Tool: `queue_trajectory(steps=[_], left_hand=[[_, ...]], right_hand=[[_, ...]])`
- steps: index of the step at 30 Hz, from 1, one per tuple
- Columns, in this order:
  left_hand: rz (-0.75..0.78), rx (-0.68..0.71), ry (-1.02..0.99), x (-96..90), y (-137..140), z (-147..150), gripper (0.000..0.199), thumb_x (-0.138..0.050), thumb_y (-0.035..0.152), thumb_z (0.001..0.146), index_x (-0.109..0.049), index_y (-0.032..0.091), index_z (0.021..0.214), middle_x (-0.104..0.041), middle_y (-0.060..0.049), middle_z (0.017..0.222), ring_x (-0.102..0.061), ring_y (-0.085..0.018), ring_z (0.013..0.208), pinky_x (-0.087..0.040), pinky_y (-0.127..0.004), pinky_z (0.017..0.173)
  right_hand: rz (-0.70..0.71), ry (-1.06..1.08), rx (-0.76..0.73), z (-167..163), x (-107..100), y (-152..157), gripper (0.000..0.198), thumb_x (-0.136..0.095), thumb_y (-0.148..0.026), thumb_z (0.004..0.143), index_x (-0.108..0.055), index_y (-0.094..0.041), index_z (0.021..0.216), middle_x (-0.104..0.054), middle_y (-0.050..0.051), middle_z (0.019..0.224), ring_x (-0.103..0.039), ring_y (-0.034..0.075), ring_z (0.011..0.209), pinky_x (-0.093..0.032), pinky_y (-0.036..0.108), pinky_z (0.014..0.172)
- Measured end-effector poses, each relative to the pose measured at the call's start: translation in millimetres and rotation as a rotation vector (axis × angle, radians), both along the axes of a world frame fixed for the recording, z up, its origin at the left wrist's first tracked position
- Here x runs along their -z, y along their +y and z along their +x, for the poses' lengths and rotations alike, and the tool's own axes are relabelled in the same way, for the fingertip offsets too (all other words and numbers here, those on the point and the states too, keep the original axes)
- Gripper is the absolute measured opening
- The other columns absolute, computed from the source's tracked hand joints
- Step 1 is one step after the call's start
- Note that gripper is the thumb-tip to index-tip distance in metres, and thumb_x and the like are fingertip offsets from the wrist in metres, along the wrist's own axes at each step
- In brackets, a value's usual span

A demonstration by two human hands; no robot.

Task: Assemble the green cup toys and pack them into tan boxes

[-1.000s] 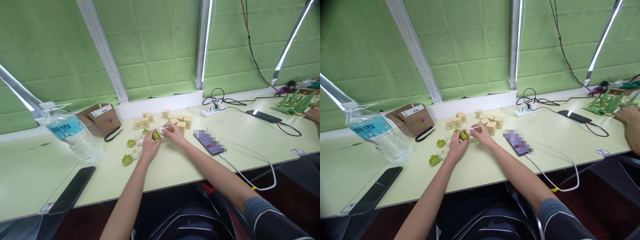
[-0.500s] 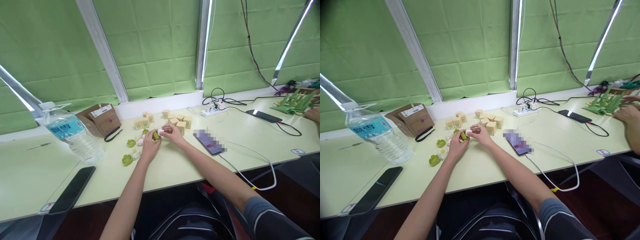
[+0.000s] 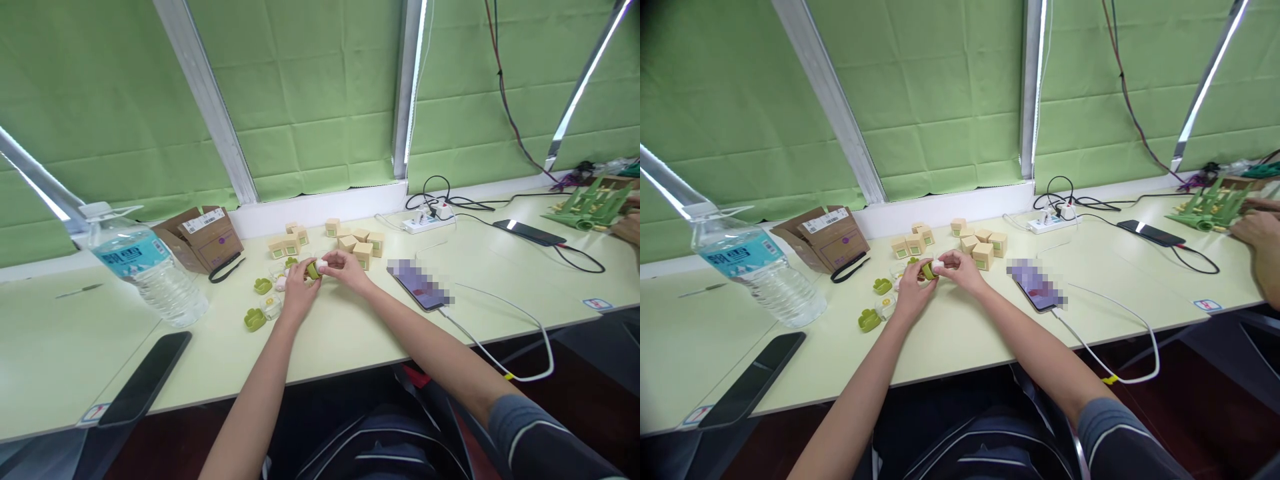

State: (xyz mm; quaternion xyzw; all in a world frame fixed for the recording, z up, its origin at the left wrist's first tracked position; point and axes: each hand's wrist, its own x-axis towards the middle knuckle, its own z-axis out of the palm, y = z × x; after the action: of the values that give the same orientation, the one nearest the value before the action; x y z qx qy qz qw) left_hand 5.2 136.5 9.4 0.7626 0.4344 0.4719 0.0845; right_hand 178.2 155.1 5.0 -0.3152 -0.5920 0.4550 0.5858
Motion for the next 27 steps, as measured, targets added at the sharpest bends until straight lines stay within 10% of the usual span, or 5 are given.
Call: queue_trajectory(steps=[27], left_hand=[[0.000, -0.013, 0.028, -0.9, -0.3, -4.5, 0.044, -0.073, 0.027, 0.082, -0.066, 0.026, 0.125, -0.070, -0.006, 0.112, -0.065, -0.021, 0.093, -0.056, -0.038, 0.087]], right_hand=[[0.109, -0.165, 0.064, 2.4, 6.2, 0.0, 0.036, -0.080, -0.043, 0.075, -0.067, -0.022, 0.100, -0.074, 0.006, 0.103, -0.072, 0.019, 0.090, -0.058, 0.036, 0.085]])
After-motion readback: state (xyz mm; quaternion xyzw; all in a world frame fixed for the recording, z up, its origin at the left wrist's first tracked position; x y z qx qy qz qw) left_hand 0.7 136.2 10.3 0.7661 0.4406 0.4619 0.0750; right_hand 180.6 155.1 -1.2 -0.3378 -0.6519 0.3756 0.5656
